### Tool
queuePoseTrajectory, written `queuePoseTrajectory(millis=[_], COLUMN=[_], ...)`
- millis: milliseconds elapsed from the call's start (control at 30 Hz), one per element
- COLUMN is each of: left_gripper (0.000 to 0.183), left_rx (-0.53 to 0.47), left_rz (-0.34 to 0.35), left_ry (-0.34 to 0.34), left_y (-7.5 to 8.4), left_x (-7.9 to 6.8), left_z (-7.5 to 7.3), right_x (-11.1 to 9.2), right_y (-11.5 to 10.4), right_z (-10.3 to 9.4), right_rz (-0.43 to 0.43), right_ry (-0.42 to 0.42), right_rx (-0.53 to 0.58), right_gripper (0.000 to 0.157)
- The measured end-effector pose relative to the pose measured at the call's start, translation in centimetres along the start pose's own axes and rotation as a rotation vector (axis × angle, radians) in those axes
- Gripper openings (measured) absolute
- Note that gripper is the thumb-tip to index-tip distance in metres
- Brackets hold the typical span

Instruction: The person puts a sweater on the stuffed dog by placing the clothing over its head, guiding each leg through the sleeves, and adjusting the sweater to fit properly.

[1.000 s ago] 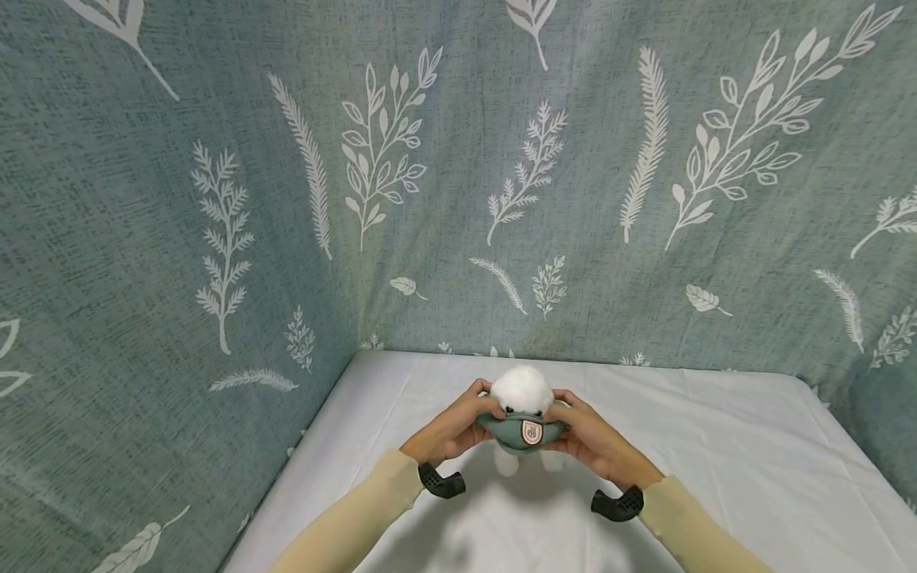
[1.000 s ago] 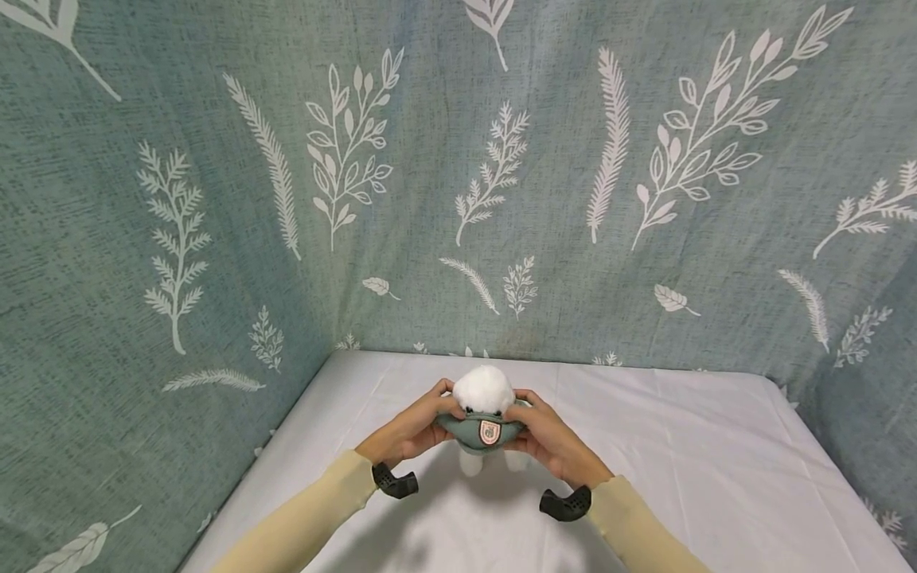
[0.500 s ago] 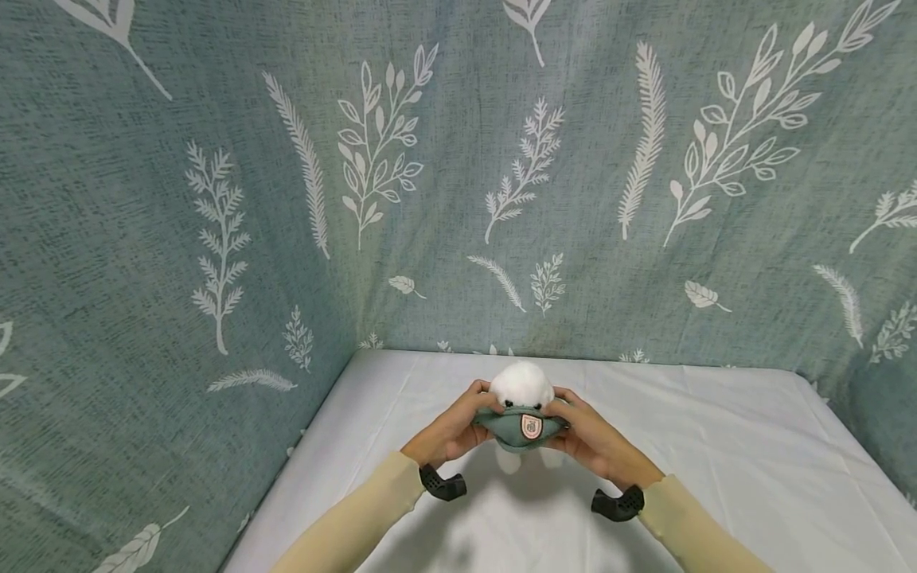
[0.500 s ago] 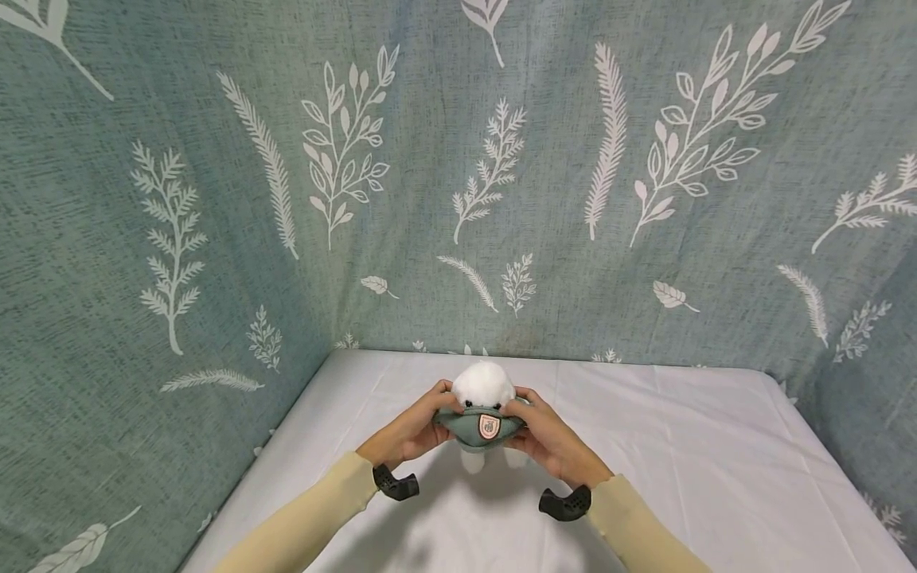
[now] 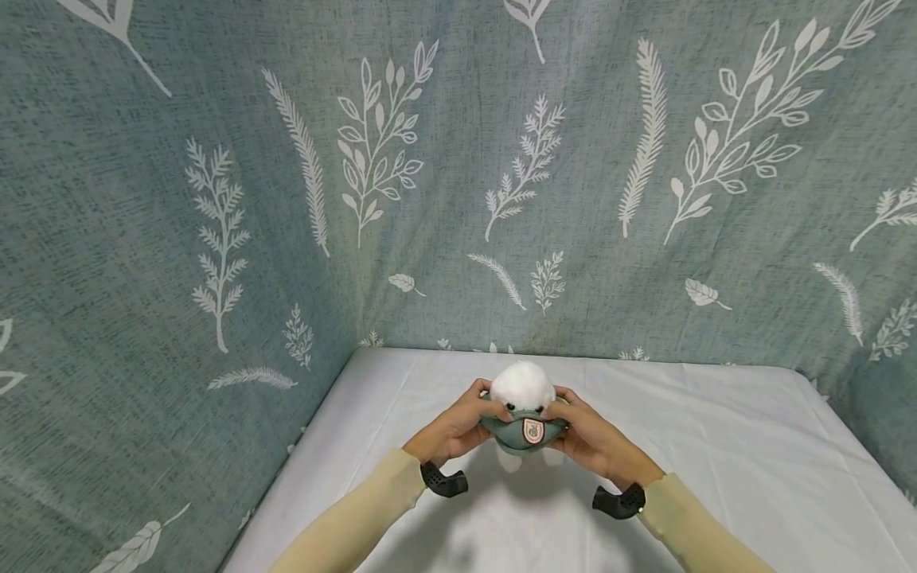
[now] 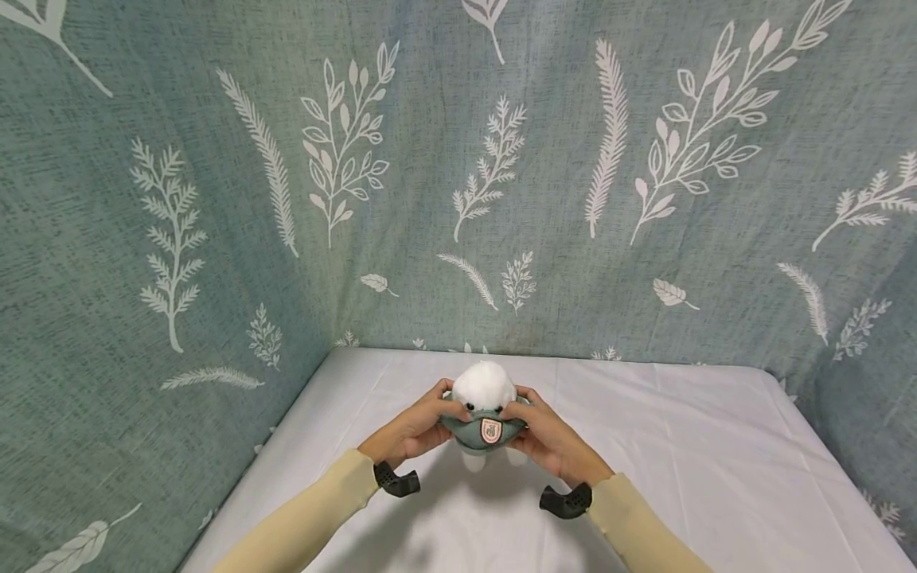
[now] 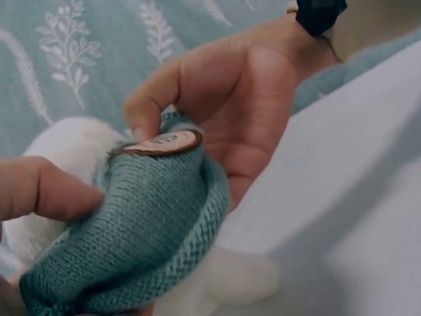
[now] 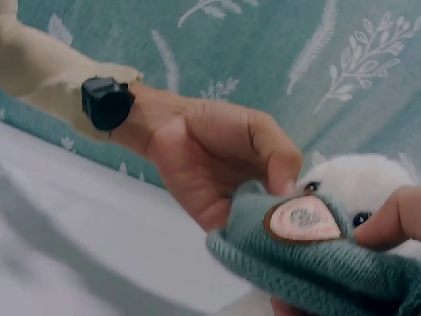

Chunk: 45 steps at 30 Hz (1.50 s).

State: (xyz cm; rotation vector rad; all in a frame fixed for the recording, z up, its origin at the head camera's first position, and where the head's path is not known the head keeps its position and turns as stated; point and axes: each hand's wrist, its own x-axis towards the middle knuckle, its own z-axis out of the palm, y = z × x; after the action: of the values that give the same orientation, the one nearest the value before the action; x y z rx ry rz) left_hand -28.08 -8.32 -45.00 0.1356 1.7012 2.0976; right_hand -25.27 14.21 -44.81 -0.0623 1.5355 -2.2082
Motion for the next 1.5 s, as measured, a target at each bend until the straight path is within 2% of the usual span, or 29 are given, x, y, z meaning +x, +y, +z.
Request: queuePoseTrajectory(millis=[267,500,800,1000,1267,1500], left_gripper=[0.056,0.058,0.048,0.045,0.055,0.057], left_rx=[0.001,-0.001,-0.034,-0.076,-0.063,-0.068], left_rz=[0.007,0.015,0.001,-0.029,-0.073,-0.045], left_ry=[-0.006,-0.013,-0.005,-0.012,-0.021,0.003], left_y=[0.0,-0.3,-0.4,-0.7,-0.3,-0.4], left_x=[-0.1,-0.4,-0.2,-0.2,-0.1,-0.1], left_z=[0.2,-0.1,-0.3,-0.6,-0.3,0.0], right_x=[0.1,0.0,0.0,0.0,0.2,0.1], right_y=[0.0,0.1,-0.3,-0.4,-0.2,0.0], right_z=[0.6,0.9,0.2,-0.6,-0.6,-0.1], right_rz=[0.018,0.018,-0.008,0.004,0.033,0.016], right_ry=[0.067,0.075,0.040,0.000,-0.027,0.002], right_rx=[0.003,-0.018,-0.166,-0.201,-0.140,-0.050], right_gripper=[0.072,0.077,0.069,0.068,0.065,0.070])
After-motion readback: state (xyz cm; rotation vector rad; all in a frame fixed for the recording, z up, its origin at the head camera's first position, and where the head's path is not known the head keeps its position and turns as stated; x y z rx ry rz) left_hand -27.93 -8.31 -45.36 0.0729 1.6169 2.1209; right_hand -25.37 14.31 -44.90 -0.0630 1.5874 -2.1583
